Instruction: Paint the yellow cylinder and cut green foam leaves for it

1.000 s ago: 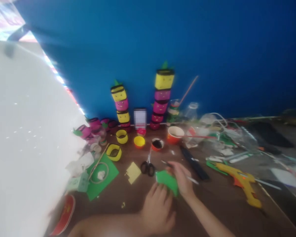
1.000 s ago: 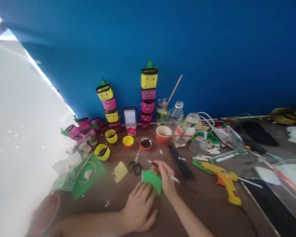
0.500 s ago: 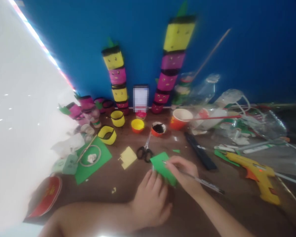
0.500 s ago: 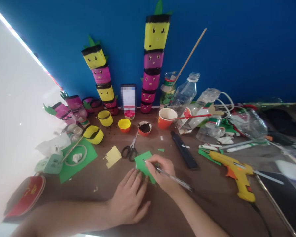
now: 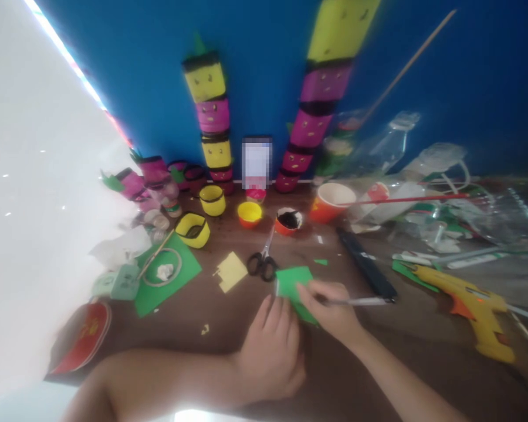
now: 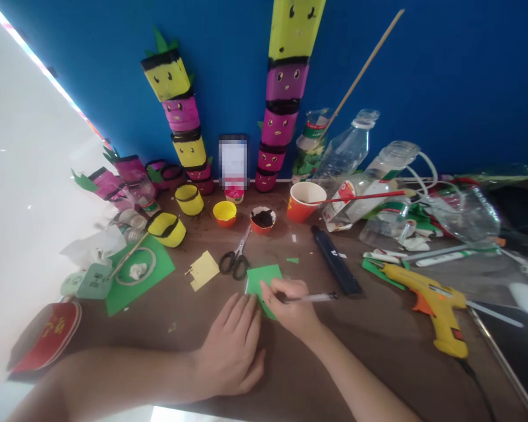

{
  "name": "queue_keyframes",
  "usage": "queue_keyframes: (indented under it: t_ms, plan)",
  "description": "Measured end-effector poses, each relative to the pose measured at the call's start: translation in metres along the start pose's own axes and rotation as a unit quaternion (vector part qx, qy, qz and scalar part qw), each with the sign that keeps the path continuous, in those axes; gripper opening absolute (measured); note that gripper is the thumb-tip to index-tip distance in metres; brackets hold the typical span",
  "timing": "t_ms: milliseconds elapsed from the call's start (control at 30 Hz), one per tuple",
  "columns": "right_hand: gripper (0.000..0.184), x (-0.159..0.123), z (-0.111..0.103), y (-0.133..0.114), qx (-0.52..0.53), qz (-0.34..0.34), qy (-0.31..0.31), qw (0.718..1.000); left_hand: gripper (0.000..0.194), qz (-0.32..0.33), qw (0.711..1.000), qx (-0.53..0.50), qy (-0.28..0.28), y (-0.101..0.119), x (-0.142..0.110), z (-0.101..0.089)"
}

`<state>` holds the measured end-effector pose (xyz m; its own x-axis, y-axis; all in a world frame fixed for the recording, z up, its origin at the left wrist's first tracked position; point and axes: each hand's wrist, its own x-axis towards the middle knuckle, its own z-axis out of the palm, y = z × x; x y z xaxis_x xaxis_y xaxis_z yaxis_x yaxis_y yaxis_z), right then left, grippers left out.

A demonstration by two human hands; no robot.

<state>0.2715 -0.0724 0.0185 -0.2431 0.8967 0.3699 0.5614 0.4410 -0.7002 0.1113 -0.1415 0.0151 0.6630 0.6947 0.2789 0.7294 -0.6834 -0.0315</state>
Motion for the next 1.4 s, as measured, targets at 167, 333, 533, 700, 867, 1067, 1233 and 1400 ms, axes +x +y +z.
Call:
queue_keyframes:
  t_ms: [167, 333, 533, 700, 867, 1067, 1233, 1400]
  plan:
    - [0.044, -0.001, 0.003, 0.001, -0.003, -0.026, -0.006, 1.0, 0.056, 0.004, 1.0, 0.002, 0.0, 0.002, -0.001, 0.0]
    - [0.046, 0.001, 0.0, 0.002, -0.016, -0.026, 0.017, 0.999, 0.056, -0.001, 1.0, -0.001, 0.002, 0.001, -0.002, 0.002]
    - [0.033, 0.006, -0.008, 0.01, 0.003, 0.078, 0.058, 0.995, 0.059, -0.003, 1.0, -0.004, -0.017, 0.001, -0.002, 0.0]
    - [0.02, 0.006, -0.004, 0.009, 0.013, 0.112, 0.058, 0.992, 0.061, -0.008, 1.0, 0.0, -0.022, 0.001, -0.003, 0.0]
    - [0.016, 0.003, -0.002, 0.004, 0.081, 0.159, 0.085, 0.98, 0.06, -0.008, 1.0, -0.003, -0.021, 0.0, -0.003, 0.0]
    - [0.016, 0.004, -0.002, 0.003, 0.079, 0.153, 0.078, 0.982, 0.061, -0.018, 1.0, 0.007, -0.02, 0.002, -0.002, -0.002]
    - [0.016, 0.005, -0.003, 0.009, 0.038, 0.123, 0.078, 0.989, 0.065, -0.018, 1.0, 0.013, -0.022, 0.002, -0.003, -0.001]
    - [0.019, 0.005, -0.005, 0.016, 0.0, 0.085, 0.108, 0.991, 0.065, -0.017, 1.0, 0.012, -0.021, 0.001, -0.002, -0.001]
